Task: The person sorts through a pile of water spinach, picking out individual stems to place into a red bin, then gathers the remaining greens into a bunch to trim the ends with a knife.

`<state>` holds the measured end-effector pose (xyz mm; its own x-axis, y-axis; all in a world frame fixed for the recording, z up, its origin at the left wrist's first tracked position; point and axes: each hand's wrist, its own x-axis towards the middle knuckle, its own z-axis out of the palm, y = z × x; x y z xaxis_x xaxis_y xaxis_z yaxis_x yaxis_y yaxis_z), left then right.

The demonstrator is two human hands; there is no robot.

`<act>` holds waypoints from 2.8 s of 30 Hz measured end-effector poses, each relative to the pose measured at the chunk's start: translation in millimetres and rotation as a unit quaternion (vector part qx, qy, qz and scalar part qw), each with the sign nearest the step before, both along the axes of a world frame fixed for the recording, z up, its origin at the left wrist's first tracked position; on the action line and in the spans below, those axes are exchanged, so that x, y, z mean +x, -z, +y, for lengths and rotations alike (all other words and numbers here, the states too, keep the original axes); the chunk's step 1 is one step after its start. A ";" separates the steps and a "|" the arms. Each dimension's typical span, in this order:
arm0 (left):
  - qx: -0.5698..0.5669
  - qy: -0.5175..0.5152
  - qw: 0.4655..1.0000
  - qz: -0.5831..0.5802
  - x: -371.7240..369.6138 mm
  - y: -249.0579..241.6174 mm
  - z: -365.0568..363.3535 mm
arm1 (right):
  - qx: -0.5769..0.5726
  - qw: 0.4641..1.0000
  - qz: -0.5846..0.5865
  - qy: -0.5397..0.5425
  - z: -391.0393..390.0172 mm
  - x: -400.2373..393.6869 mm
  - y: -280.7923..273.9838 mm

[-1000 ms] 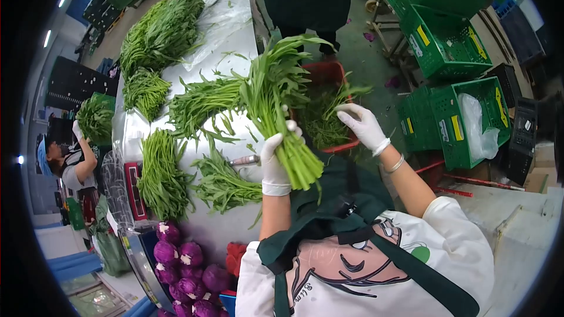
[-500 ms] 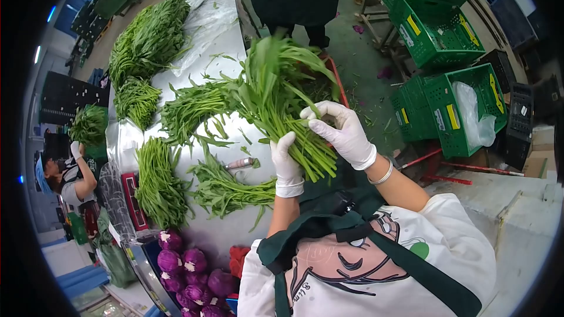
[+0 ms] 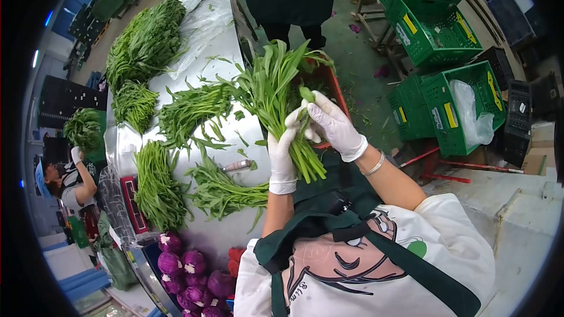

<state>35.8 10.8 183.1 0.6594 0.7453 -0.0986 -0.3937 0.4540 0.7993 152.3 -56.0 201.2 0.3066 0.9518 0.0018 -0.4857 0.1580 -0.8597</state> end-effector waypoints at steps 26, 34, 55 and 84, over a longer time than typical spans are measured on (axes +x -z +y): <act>-0.107 -0.104 0.984 -0.097 -19.8 28.4 37.3 | -0.121 0.991 0.041 0.040 -55.4 15.4 27.1; -0.149 -0.063 0.984 -0.077 -19.1 34.7 23.8 | -0.055 0.973 0.181 0.129 -35.8 23.0 30.8; -0.497 0.291 0.815 -0.065 7.9 94.0 -38.8 | 0.037 0.995 0.060 0.076 -57.7 -1.4 24.6; -0.024 0.218 0.961 0.169 -0.6 19.9 -39.3 | 0.091 0.905 0.407 0.078 -18.2 51.5 -15.9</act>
<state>35.2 -28.5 163.2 0.8327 0.3943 -0.3887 0.1204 0.5563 0.8222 203.8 -74.2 217.1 0.4069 0.9038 -0.1324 -0.9067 0.3820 -0.1790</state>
